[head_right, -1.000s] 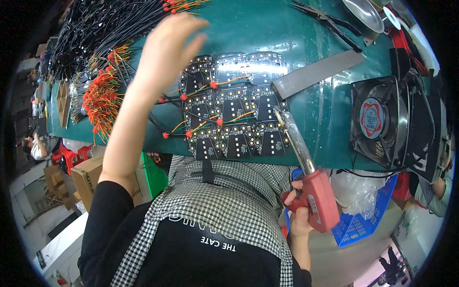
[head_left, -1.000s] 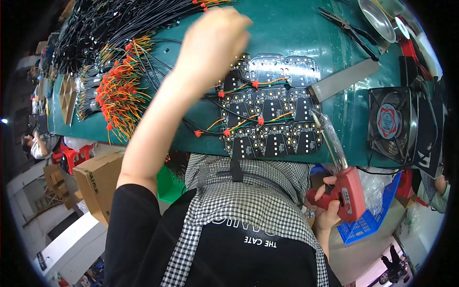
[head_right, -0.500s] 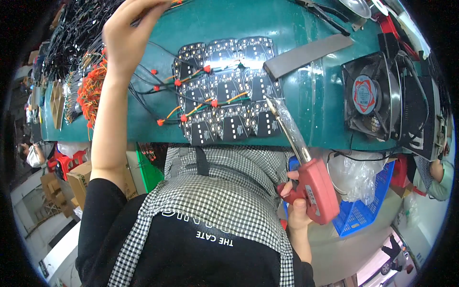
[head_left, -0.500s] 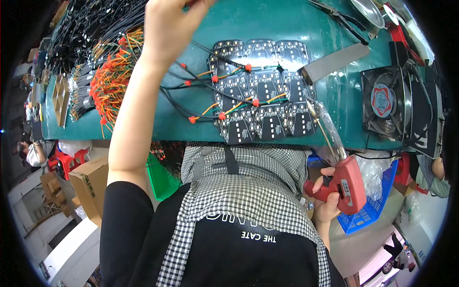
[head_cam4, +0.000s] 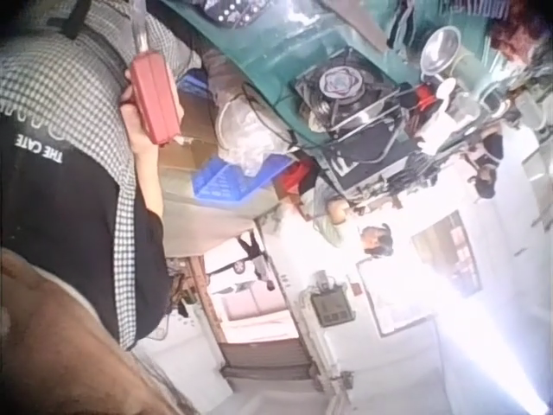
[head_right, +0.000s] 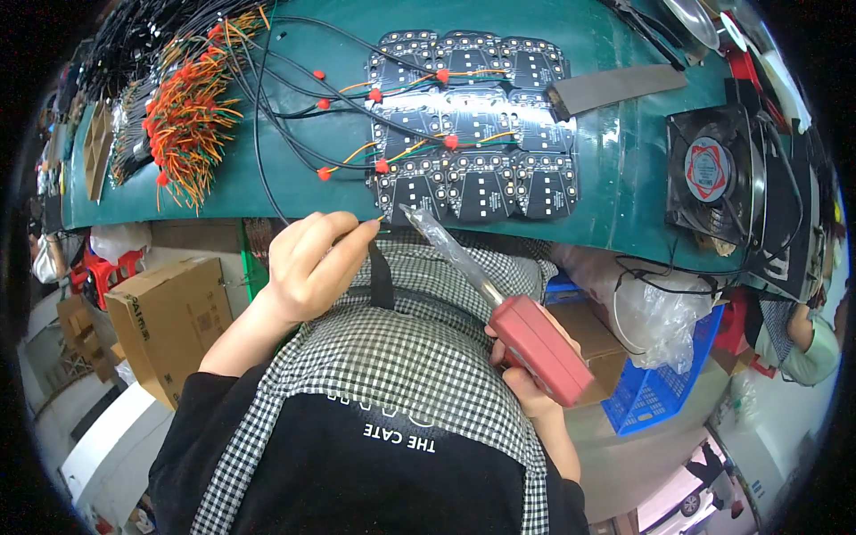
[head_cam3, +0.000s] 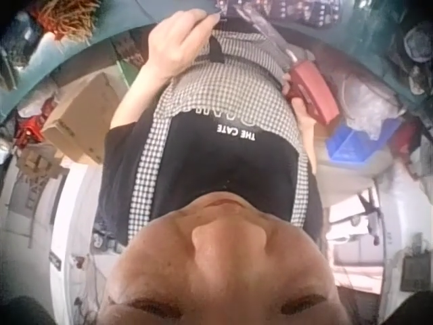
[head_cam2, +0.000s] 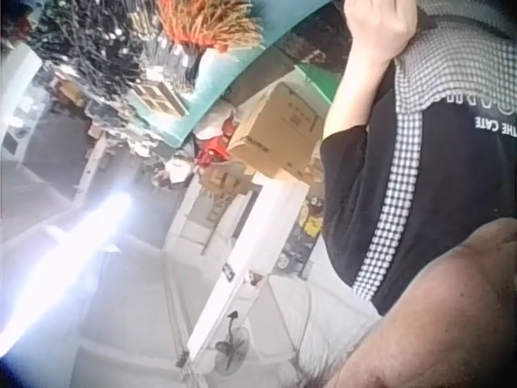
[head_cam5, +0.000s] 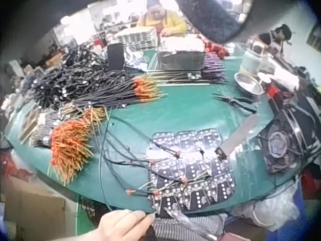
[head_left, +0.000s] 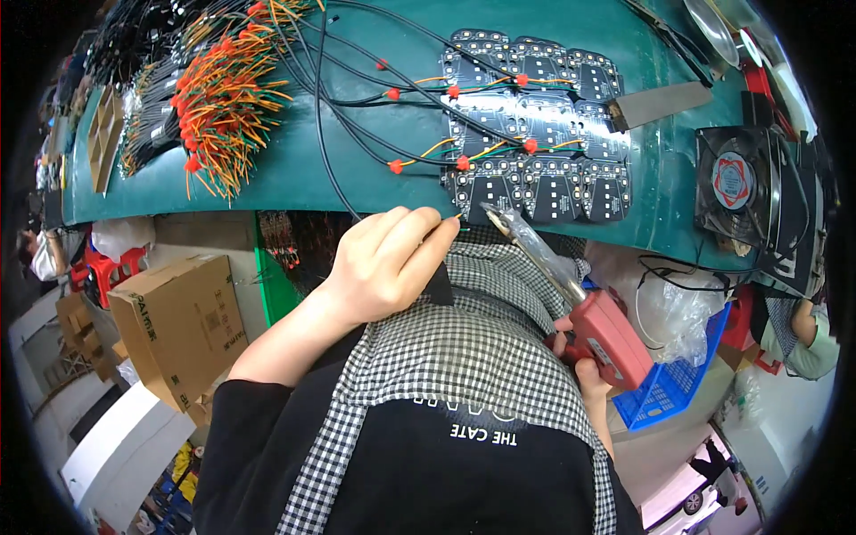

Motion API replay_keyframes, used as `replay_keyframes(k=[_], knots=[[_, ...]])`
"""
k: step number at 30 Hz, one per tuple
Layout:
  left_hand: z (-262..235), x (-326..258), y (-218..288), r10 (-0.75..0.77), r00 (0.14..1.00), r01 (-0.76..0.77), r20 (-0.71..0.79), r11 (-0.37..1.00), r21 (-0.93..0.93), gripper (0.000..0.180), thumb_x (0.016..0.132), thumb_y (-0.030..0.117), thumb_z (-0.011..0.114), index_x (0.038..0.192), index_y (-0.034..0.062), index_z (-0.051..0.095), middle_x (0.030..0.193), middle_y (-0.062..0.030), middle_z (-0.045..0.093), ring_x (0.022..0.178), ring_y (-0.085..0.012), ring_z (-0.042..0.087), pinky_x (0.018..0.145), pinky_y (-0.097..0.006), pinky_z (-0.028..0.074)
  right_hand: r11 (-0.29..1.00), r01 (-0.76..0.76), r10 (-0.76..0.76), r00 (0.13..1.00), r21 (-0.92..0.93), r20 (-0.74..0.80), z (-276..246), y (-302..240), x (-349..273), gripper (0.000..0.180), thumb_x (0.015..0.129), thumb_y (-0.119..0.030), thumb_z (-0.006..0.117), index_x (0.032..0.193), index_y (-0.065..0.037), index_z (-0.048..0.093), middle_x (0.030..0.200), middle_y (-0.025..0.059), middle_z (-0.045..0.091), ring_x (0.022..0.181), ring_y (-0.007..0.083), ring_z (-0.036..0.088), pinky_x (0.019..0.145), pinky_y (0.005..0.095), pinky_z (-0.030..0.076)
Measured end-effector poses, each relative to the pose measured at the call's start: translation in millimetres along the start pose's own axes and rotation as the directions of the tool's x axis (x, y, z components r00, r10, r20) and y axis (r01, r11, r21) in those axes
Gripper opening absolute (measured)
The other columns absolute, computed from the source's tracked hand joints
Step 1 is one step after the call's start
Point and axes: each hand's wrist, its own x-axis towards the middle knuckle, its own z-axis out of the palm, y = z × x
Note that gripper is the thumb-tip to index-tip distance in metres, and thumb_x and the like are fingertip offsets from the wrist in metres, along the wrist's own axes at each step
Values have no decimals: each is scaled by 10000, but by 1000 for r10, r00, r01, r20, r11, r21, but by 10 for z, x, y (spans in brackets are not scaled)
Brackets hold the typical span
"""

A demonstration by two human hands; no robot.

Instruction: The person solders wires onto circuit boards using a soldering tool and places the assembled boards into a container.

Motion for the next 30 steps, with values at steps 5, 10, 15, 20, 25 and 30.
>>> replay_keyframes(k=[5, 10, 15, 20, 25, 30], knots=[[-4, 3, -46, -13, 1000, 13, 28, 1000, 3, 313, 560, -21, 662, 872, -17, 642, 770, -71, 549, 552, -158, 516, 455, -274, 407, 999, -29, 30, 997, -17, 77, -3, 12, 31, 842, 693, -328, 803, 1285, 109, 393, 922, 168, 655, 703, 153, 622, 667, 258, 513], [-1, 7, -74, -17, 1000, 17, 23, 1000, -9, 331, 551, -11, 653, 882, -10, 649, 770, -68, 548, 551, -156, 512, 455, -269, 403, 997, -6, 9, 999, -76, 48, 29, -15, 14, 824, 684, -314, 810, 1270, 108, 414, 884, 135, 657, 712, 143, 632, 679, 249, 521], [2, -22, -82, -18, 1000, 18, 12, 1000, -12, 322, 555, -13, 648, 877, -11, 650, 769, -69, 549, 553, -154, 513, 453, -269, 403, 992, 9, -3, 999, -123, 47, -20, 32, 27, 835, 673, -324, 812, 1269, 109, 418, 866, 115, 655, 704, 136, 631, 680, 246, 519], [7, 8, -90, -15, 1000, 15, 15, 1000, -25, 326, 555, -10, 646, 881, -11, 651, 771, -70, 549, 559, -153, 515, 455, -267, 405, 976, 15, -7, 999, -219, 38, -56, 41, -16, 808, 678, -391, 793, 1222, 114, 475, 936, 119, 658, 745, 148, 643, 704, 274, 517], [11, -7, -87, -11, 1000, 11, 14, 1000, -9, 334, 569, 17, 639, 901, -15, 652, 784, -73, 550, 575, -153, 519, 460, -263, 408, 844, 160, -122, 987, -513, 108, -248, 203, -81, 746, 696, -469, 752, 1161, 78, 546, 1053, 157, 642, 847, 234, 659, 746, 313, 514], [11, 4, -86, 0, 1000, 0, 29, 1000, -1, 347, 576, 49, 613, 914, -22, 651, 797, -77, 549, 586, -156, 523, 470, -261, 415, 759, 206, -145, 978, -618, 147, -305, 229, -133, 717, 712, -512, 717, 1123, 57, 575, 1084, 174, 633, 873, 278, 659, 750, 323, 514]])
